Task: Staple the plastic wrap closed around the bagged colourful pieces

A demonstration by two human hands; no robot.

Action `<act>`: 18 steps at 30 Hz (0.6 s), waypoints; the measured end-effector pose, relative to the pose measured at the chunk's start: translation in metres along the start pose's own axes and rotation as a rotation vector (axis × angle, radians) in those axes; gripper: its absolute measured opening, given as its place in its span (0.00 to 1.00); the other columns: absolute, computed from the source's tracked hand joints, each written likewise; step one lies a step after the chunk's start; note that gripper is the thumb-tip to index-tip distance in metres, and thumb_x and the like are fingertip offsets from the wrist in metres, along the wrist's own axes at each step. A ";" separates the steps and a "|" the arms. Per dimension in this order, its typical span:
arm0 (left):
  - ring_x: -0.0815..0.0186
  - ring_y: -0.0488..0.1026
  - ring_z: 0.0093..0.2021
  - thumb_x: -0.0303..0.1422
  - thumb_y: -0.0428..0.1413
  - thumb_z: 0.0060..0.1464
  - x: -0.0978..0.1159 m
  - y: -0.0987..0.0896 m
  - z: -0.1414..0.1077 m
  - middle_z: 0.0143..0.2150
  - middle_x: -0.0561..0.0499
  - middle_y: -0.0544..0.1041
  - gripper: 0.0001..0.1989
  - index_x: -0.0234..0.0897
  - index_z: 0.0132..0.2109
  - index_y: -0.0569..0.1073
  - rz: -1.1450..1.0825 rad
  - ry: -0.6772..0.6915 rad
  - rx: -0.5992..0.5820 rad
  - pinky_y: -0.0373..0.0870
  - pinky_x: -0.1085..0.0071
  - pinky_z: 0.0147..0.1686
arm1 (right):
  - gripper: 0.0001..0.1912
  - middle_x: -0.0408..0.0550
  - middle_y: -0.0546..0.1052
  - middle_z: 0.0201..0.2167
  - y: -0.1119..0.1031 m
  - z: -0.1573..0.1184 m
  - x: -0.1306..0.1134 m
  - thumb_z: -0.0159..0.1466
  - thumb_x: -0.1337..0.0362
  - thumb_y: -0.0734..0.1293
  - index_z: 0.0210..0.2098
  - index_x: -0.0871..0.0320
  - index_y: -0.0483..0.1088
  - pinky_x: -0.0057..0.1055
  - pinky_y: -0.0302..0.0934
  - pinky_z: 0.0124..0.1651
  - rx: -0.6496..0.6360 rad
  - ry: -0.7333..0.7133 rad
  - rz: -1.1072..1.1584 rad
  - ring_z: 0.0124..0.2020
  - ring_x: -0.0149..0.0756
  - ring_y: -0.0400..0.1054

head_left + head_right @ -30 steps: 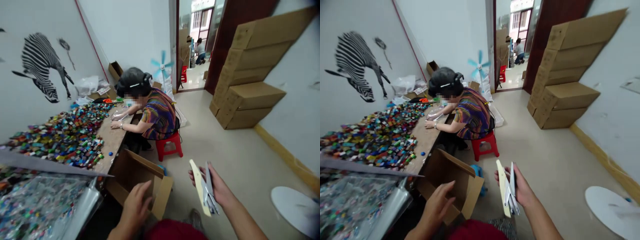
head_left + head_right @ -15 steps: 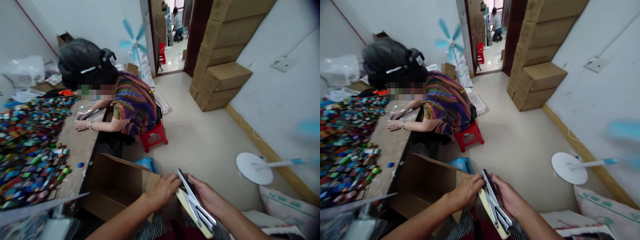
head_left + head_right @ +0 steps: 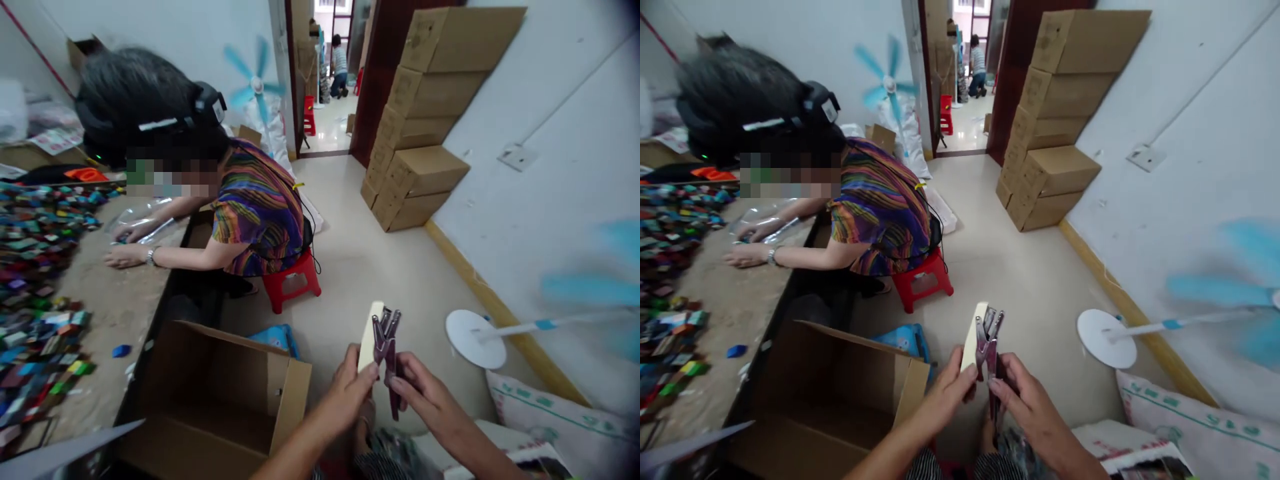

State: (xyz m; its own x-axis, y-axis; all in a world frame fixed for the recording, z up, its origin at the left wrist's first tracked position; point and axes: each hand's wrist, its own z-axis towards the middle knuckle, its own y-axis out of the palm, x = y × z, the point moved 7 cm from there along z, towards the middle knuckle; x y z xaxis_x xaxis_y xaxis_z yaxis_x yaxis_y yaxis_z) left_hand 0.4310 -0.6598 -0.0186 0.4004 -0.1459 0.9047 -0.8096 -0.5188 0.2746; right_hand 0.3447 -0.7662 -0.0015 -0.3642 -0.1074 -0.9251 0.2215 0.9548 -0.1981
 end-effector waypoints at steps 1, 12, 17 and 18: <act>0.65 0.64 0.38 0.60 0.48 0.55 0.002 0.010 0.006 0.37 0.50 0.67 0.30 0.36 0.46 0.65 0.036 0.022 0.087 0.63 0.68 0.40 | 0.18 0.46 0.71 0.35 -0.007 0.002 0.002 0.67 0.48 0.60 0.46 0.57 0.63 0.32 0.61 0.36 0.023 -0.006 -0.005 0.36 0.37 0.67; 0.73 0.55 0.25 0.65 0.49 0.50 0.019 0.098 0.076 0.28 0.57 0.60 0.33 0.37 0.40 0.61 0.089 -0.028 0.014 0.52 0.73 0.24 | 0.21 0.45 0.71 0.31 -0.152 -0.026 -0.009 0.64 0.43 0.62 0.41 0.56 0.65 0.35 0.60 0.40 0.130 -0.057 0.047 0.34 0.37 0.65; 0.73 0.58 0.28 0.59 0.50 0.55 0.044 0.110 0.094 0.32 0.55 0.62 0.27 0.37 0.41 0.61 0.085 0.011 0.018 0.52 0.74 0.26 | 0.23 0.45 0.70 0.30 -0.187 -0.022 -0.010 0.63 0.43 0.63 0.43 0.56 0.65 0.35 0.60 0.39 0.167 -0.092 0.094 0.34 0.38 0.65; 0.72 0.59 0.29 0.58 0.50 0.56 0.047 0.114 0.100 0.32 0.55 0.62 0.26 0.37 0.42 0.61 0.059 0.024 0.037 0.52 0.74 0.27 | 0.23 0.45 0.71 0.31 -0.187 -0.017 -0.009 0.64 0.43 0.63 0.45 0.56 0.65 0.35 0.60 0.39 0.169 -0.105 0.114 0.35 0.38 0.65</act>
State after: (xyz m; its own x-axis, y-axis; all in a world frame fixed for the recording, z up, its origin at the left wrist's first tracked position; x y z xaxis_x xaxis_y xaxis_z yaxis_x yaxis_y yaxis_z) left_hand 0.4000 -0.8100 0.0231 0.3422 -0.1574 0.9264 -0.8147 -0.5409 0.2090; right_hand 0.2912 -0.9386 0.0498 -0.2338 -0.0380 -0.9716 0.4075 0.9034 -0.1334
